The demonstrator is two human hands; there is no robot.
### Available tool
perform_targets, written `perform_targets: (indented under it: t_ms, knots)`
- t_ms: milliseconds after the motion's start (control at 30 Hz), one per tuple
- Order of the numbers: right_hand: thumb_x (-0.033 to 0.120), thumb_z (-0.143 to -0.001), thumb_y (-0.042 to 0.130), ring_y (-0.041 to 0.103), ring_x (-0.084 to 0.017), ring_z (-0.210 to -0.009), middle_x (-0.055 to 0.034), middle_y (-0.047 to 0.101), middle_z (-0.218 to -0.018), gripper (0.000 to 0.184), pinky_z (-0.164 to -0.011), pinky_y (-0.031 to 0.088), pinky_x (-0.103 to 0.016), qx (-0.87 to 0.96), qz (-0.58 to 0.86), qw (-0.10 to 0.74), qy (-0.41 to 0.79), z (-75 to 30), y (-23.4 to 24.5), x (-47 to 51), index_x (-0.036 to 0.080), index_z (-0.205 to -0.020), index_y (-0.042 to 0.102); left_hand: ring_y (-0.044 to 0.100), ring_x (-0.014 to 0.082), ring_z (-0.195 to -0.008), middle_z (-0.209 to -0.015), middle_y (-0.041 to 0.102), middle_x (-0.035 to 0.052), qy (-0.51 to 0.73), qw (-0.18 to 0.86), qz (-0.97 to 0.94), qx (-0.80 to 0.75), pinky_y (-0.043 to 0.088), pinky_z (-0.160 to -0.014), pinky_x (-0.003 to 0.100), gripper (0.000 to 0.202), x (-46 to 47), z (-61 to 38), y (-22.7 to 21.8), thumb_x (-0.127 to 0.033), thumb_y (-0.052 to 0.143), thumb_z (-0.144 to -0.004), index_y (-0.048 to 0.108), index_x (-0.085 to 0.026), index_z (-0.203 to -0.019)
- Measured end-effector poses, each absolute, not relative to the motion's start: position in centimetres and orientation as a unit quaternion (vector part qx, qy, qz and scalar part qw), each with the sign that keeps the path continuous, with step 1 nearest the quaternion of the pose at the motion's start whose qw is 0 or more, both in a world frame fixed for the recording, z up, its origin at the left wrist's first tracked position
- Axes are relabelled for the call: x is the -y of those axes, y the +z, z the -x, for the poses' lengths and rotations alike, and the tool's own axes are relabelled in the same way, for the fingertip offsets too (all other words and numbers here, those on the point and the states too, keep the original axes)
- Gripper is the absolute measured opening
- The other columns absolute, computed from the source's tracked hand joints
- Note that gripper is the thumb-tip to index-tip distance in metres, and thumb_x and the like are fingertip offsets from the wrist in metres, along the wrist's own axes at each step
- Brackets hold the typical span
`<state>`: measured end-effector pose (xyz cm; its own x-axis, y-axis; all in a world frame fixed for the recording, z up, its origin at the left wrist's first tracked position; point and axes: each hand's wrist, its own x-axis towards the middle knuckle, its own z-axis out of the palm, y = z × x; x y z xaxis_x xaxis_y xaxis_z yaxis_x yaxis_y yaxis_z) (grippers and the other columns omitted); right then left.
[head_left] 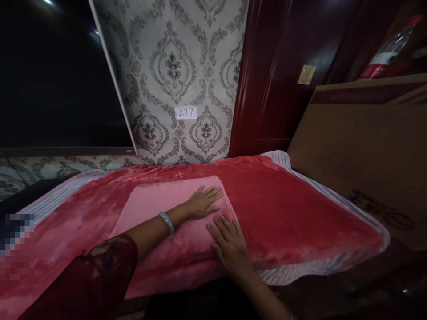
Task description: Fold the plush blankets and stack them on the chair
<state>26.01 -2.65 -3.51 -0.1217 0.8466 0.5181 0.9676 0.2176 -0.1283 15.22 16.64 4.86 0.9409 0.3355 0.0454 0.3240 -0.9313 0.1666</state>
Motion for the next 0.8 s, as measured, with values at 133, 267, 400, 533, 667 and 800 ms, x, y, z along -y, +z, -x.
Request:
perform_targets:
  t_ms: [133, 267, 400, 533, 667, 800]
  knots:
    - [0.035, -0.098, 0.049, 0.036, -0.028, -0.145, -0.0025, 0.046, -0.154, 0.051, -0.119, 0.026, -0.058, 0.725, 0.611, 0.291, -0.131, -25.9, -4.3, 2.7, 0.035, -0.149, 0.046, 0.014, 0.0283, -0.154, -0.166, 0.022, 0.0084, 0.029, 0.069, -0.982, -0.173, 0.003, -0.120, 0.063, 0.062, -20.4, -16.4, 5.0, -0.052, 0.040, -0.098, 0.030, -0.030, -0.156]
    - [0.034, -0.098, 0.048, 0.038, -0.029, -0.145, -0.0023, 0.046, -0.154, 0.053, -0.118, 0.030, -0.058, 0.729, 0.604, 0.294, -0.133, -26.0, -4.5, 2.7, 0.035, -0.151, 0.043, 0.023, 0.0269, -0.152, -0.165, 0.024, 0.0091, 0.032, 0.104, -0.969, -0.221, 0.018, -0.121, 0.055, 0.066, -23.6, -17.6, 4.9, -0.057, 0.039, -0.097, 0.031, -0.028, -0.156]
    - [0.036, -0.099, 0.047, 0.038, -0.030, -0.145, -0.0036, 0.046, -0.154, 0.055, -0.117, 0.031, -0.059, 0.734, 0.598, 0.290, -0.139, -26.1, -4.7, 2.7, 0.034, -0.153, 0.038, 0.027, 0.0230, -0.151, -0.163, 0.029, 0.0102, 0.055, 0.116, -0.961, -0.244, 0.022, -0.122, 0.044, 0.068, -24.5, -17.9, 4.0, -0.058, 0.033, -0.098, 0.032, -0.022, -0.156]
    - [0.038, -0.098, 0.049, 0.040, -0.030, -0.144, -0.0043, 0.048, -0.153, 0.057, -0.117, 0.032, -0.057, 0.735, 0.590, 0.294, -0.159, -26.2, -4.7, 2.7, 0.033, -0.154, 0.038, 0.028, 0.0224, -0.151, -0.163, 0.030, 0.0075, 0.087, 0.109, -0.958, -0.251, 0.022, -0.122, 0.047, 0.067, -23.8, -17.7, 3.7, -0.059, 0.031, -0.098, 0.032, -0.025, -0.156]
    - [0.036, -0.098, 0.051, 0.042, -0.028, -0.142, -0.0048, 0.051, -0.150, 0.053, -0.119, 0.030, -0.054, 0.725, 0.583, 0.309, -0.198, -26.1, -4.4, 2.6, 0.029, -0.150, 0.044, 0.027, 0.0229, -0.151, -0.163, 0.030, 0.0082, 0.076, 0.104, -0.957, -0.259, 0.022, -0.122, 0.047, 0.068, -23.5, -17.5, 3.7, -0.059, 0.032, -0.098, 0.030, -0.024, -0.156]
    - [0.034, -0.099, 0.050, 0.043, -0.026, -0.141, -0.0047, 0.054, -0.148, 0.047, -0.119, 0.028, -0.051, 0.725, 0.573, 0.315, -0.217, -26.1, -4.0, 2.6, 0.027, -0.146, 0.050, 0.028, 0.0229, -0.151, -0.164, 0.030, 0.0071, 0.077, 0.081, -0.956, -0.271, 0.022, -0.122, 0.048, 0.065, -23.3, -17.7, 3.9, -0.057, 0.030, -0.099, 0.029, -0.027, -0.157]
